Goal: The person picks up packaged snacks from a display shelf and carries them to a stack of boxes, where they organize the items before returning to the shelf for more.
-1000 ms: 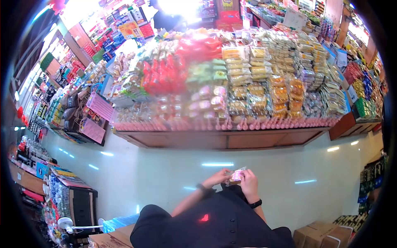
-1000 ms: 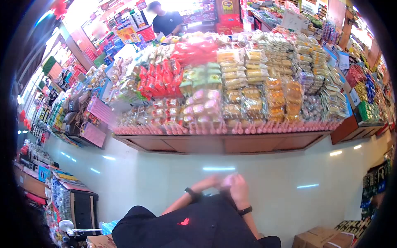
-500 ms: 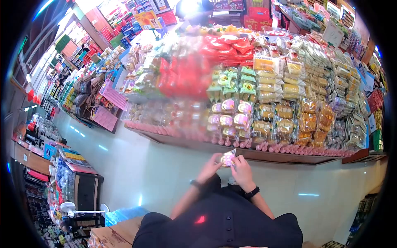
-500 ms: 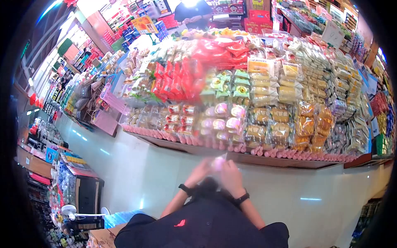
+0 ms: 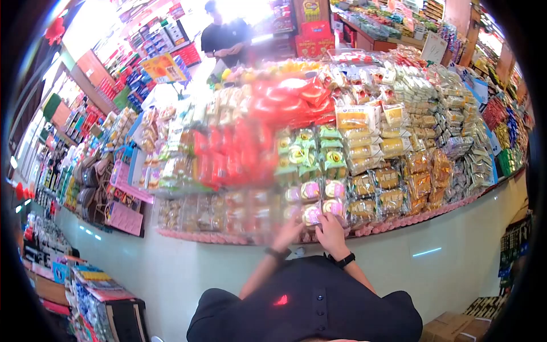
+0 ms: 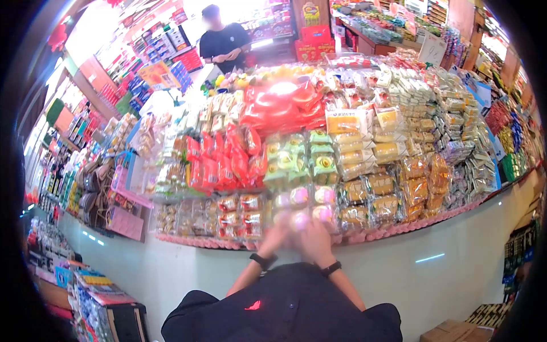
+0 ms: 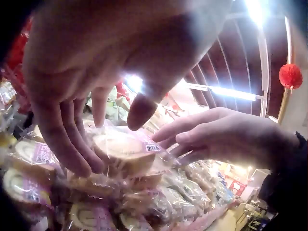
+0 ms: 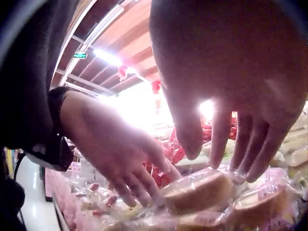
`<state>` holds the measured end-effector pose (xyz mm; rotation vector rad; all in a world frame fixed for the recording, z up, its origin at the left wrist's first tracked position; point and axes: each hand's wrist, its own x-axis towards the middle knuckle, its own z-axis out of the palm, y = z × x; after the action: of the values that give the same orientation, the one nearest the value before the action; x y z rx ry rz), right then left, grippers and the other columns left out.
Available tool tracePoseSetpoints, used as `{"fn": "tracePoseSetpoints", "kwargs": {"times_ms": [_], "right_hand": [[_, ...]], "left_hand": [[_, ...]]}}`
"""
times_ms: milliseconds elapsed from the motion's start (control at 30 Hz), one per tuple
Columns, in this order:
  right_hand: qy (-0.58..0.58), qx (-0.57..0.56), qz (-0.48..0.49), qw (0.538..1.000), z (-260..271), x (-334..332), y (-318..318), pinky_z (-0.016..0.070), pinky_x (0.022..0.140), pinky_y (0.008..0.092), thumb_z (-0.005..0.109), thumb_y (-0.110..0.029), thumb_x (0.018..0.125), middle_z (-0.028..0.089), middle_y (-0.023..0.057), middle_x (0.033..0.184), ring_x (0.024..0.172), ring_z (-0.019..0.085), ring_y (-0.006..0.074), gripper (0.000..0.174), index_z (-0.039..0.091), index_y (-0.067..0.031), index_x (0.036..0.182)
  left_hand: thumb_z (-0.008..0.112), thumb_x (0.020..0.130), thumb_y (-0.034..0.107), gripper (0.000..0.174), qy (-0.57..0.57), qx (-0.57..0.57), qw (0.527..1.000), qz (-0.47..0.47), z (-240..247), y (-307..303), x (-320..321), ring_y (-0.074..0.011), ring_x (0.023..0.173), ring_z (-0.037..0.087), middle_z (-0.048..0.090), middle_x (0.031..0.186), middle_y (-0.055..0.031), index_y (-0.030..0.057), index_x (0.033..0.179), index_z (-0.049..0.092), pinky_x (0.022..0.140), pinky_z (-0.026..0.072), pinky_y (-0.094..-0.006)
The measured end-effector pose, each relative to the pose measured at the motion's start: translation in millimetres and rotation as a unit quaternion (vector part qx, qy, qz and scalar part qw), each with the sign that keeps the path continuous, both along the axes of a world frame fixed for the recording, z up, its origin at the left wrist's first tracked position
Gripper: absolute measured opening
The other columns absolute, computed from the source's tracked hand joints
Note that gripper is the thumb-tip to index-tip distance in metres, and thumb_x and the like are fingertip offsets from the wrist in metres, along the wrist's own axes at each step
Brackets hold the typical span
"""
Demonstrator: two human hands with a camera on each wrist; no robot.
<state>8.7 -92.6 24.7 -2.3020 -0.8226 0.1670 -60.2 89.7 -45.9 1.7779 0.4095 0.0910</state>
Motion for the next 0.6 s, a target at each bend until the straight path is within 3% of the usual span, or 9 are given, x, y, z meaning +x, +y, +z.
{"fn": "tracePoseSetpoints", "kwargs": {"times_ms": [67,133,267,367,433,600], "right_hand": [[-0.016,-0.021,-0.022,0.999,-3.4,8.8,11.1,0.0473,0.095,0.0454,0.067,-0.015,0.086,0.060,0.0138,0.115,0.109,0.060,0.0341,0.035,0.063,-0.0034,0.119],[-0.033,-0.037,-0.046,0.998,-9.0,12.7,18.2,0.0450,0.097,0.0473,0.067,-0.016,0.085,0.061,0.0138,0.113,0.107,0.061,0.0340,0.034,0.065,-0.0054,0.117],[-0.025,-0.063,-0.080,0.995,-12.4,18.1,25.4,0.0473,0.091,0.0473,0.068,-0.017,0.084,0.061,0.0133,0.108,0.102,0.061,0.0339,0.031,0.067,-0.0059,0.113],[-0.051,-0.084,-0.092,0.991,-18.0,19.4,28.7,0.0489,0.086,0.0465,0.068,-0.017,0.084,0.060,0.0132,0.105,0.099,0.062,0.0334,0.029,0.067,-0.0063,0.111],[-0.056,-0.096,-0.105,0.988,-15.4,17.4,31.4,0.0497,0.084,0.0461,0.068,-0.016,0.084,0.060,0.0132,0.104,0.099,0.062,0.0332,0.028,0.068,-0.0067,0.110],[-0.045,-0.078,-0.117,0.989,-25.5,22.7,36.0,0.0491,0.087,0.0470,0.068,-0.015,0.084,0.060,0.0142,0.106,0.100,0.061,0.0338,0.027,0.068,-0.0069,0.110]], "left_hand": [[0.062,0.095,0.017,0.048,-0.011,-0.014,1.000,-0.019,39.0,1.5,15.2,-0.0233,0.097,0.066,0.067,0.112,-0.0151,0.0055,0.140,0.050,0.084,0.0527,-0.0368],[0.061,0.095,0.017,0.047,0.048,-0.026,0.996,-0.073,53.8,12.6,28.1,-0.0249,0.097,0.065,0.066,0.113,-0.0172,0.0044,0.139,0.050,0.085,0.0528,-0.0375],[0.060,0.094,0.018,0.046,0.107,-0.010,0.987,-0.118,23.2,25.2,46.2,-0.0245,0.098,0.066,0.066,0.114,-0.0180,0.0043,0.138,0.050,0.085,0.0532,-0.0374],[0.059,0.094,0.016,0.045,-0.020,0.100,0.983,-0.155,-30.3,38.5,54.9,-0.0227,0.097,0.066,0.067,0.113,-0.0172,0.0048,0.137,0.050,0.084,0.0536,-0.0361],[0.058,0.095,0.013,0.044,-0.059,0.104,0.980,-0.160,-19.6,43.2,57.4,-0.0219,0.096,0.066,0.067,0.113,-0.0164,0.0050,0.138,0.050,0.083,0.0539,-0.0351],[0.055,0.095,0.006,0.045,0.012,-0.097,0.984,-0.151,-14.3,48.3,55.2,-0.0206,0.098,0.066,0.067,0.118,-0.0130,0.0056,0.139,0.050,0.084,0.0543,-0.0336]]}}
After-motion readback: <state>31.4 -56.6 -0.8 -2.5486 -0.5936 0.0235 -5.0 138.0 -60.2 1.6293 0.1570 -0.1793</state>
